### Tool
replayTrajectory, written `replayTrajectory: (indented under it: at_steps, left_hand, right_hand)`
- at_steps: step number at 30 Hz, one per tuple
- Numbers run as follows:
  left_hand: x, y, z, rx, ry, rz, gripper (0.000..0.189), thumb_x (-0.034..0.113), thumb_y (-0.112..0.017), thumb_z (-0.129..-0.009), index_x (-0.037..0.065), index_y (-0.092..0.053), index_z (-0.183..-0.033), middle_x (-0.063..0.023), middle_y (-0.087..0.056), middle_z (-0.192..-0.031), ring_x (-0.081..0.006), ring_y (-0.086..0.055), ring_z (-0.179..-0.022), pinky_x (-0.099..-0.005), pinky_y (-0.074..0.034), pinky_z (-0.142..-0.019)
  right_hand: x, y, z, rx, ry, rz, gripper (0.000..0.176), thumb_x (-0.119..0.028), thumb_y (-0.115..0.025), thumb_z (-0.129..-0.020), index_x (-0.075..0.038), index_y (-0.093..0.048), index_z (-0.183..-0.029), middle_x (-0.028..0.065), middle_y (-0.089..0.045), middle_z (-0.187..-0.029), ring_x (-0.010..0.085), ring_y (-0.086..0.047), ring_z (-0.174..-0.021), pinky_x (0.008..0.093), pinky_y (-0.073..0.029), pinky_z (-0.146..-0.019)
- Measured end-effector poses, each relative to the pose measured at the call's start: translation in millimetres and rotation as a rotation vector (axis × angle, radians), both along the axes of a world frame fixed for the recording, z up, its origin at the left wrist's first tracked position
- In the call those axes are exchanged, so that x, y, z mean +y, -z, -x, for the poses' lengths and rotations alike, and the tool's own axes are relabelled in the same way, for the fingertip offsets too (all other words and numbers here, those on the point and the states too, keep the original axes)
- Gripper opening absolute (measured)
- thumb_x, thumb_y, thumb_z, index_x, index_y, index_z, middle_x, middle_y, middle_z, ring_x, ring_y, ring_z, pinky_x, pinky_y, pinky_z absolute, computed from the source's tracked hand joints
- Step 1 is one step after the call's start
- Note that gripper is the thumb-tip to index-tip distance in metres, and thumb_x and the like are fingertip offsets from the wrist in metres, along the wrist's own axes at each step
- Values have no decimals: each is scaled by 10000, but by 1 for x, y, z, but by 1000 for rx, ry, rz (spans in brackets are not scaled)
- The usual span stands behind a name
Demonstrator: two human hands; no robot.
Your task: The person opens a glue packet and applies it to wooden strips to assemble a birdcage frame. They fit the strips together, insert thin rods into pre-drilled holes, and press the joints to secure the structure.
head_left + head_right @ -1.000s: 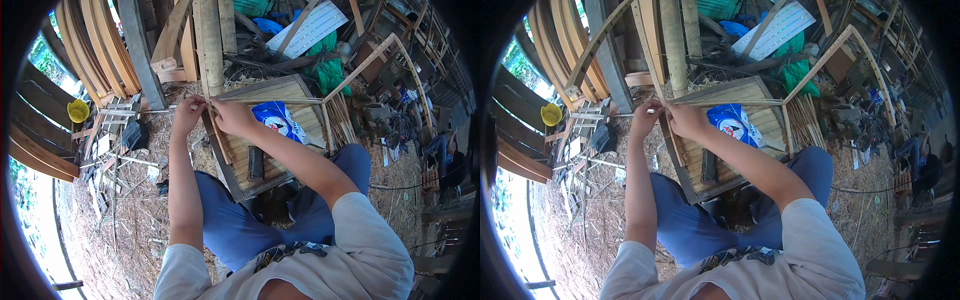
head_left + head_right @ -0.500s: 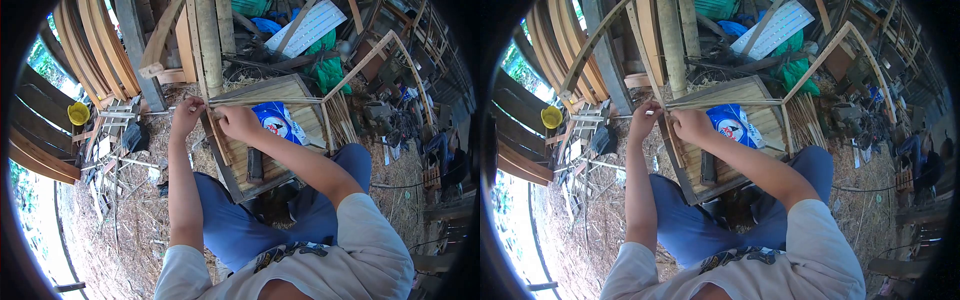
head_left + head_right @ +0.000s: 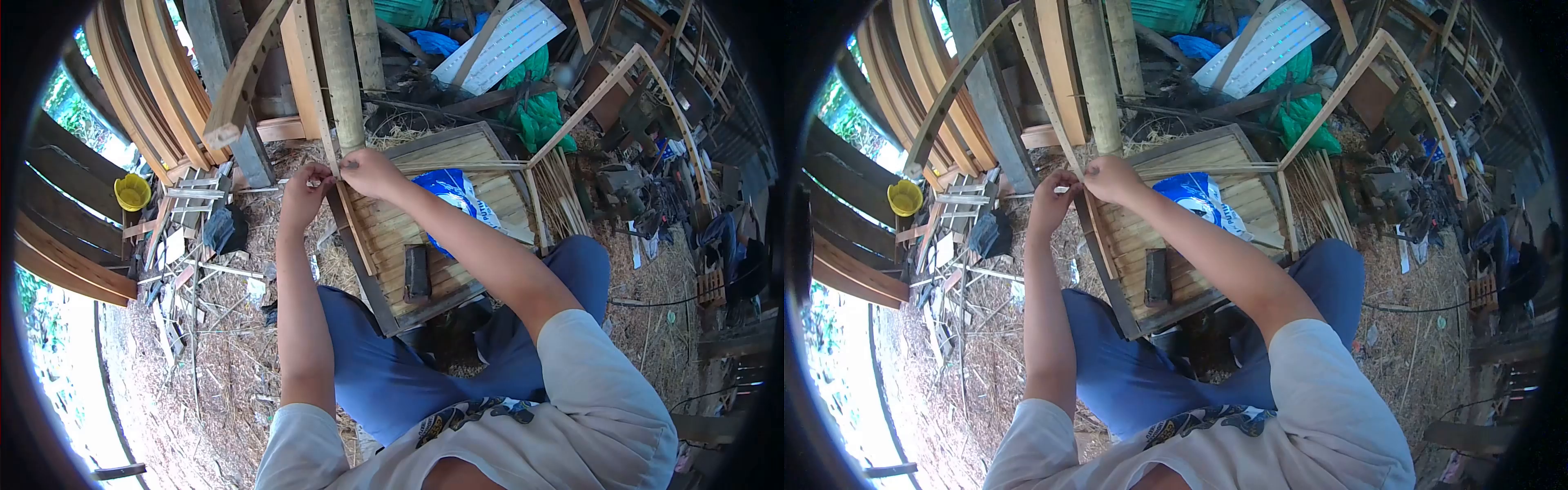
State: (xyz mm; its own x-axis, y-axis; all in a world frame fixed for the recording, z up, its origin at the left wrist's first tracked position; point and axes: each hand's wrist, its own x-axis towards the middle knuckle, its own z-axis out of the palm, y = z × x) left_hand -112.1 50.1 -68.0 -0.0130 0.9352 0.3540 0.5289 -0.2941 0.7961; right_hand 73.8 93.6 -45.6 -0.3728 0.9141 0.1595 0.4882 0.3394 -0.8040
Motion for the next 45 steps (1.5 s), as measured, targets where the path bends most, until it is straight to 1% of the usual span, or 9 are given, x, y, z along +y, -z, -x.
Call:
replayTrajectory:
  at_steps: [5,14,17,20,23,26,29,35,45]
  left_hand:
    - [0,2,2,-3,-2,3,151,31,-756,-872,2,-662,-986,-48,-678,-915,-132,-631,-895,-298,-514,-792]
    - [5,10,8,-26,32,-26,165,59,-768,-872,1,-679,-998,-71,-709,-962,-154,-675,-909,-300,-548,-713]
    - [2,7,6,-1,10,-44,163,64,-771,-870,2,-681,-990,-66,-705,-960,-150,-665,-905,-301,-544,-713]
    - [2,7,5,-21,7,-28,171,70,-777,-865,6,-682,-992,-62,-704,-956,-146,-657,-903,-299,-538,-706]
    - [0,4,4,-21,-4,-18,173,62,-776,-863,8,-681,-997,-59,-702,-952,-145,-661,-905,-299,-535,-707]
    - [1,5,4,-66,17,-15,144,35,-740,-882,10,-679,-1011,-60,-703,-954,-146,-668,-906,-299,-534,-715]
    - [0,2,10,-60,-12,-27,119,4,-679,-910,9,-677,-1029,-62,-707,-965,-150,-676,-913,-303,-541,-733]
    - [6,11,22,-44,-37,-59,128,-15,-626,-933,-2,-676,-1049,-73,-712,-1023,-163,-682,-938,-302,-550,-769]
    - [3,6,14,-29,5,-100,166,18,-636,-955,31,-698,-1109,-69,-718,-1057,-161,-682,-950,-299,-547,-761]
  right_hand:
    - [-6,-7,-2,-70,-53,-26,313,-264,-651,-853,-37,-747,-1047,221,-723,-958,401,-701,-916,459,-553,-805]
    - [-56,6,-14,-60,62,-241,433,-184,-588,-880,-131,-677,-1301,230,-707,-855,369,-700,-742,449,-553,-689]
    - [-66,-14,-20,-247,12,-168,409,-172,-567,-881,-74,-681,-1261,252,-709,-935,414,-699,-853,490,-573,-772]
    - [-61,-7,-23,-160,9,-126,432,-177,-582,-878,-75,-667,-1290,241,-717,-928,401,-710,-823,490,-572,-759]
    - [-44,30,-17,201,28,-29,362,-155,-599,-908,-89,-680,-1255,66,-639,-672,182,-536,-480,340,-439,-486]
    - [-40,7,-18,549,-38,757,252,-160,-617,-908,-81,-682,-1138,-36,-550,-659,83,-377,-445,272,-317,-445]
    - [-38,-1,-14,787,-8,1065,147,-146,-616,-901,-113,-641,-1042,-49,-514,-647,65,-309,-435,257,-248,-441]
    - [-31,18,-7,1063,-45,1217,88,-204,-629,-940,-135,-576,-950,-48,-527,-648,69,-327,-423,272,-247,-428]
    - [-45,17,7,1022,78,1147,235,-325,-626,-989,-159,-537,-848,-38,-540,-648,74,-330,-409,272,-251,-424]
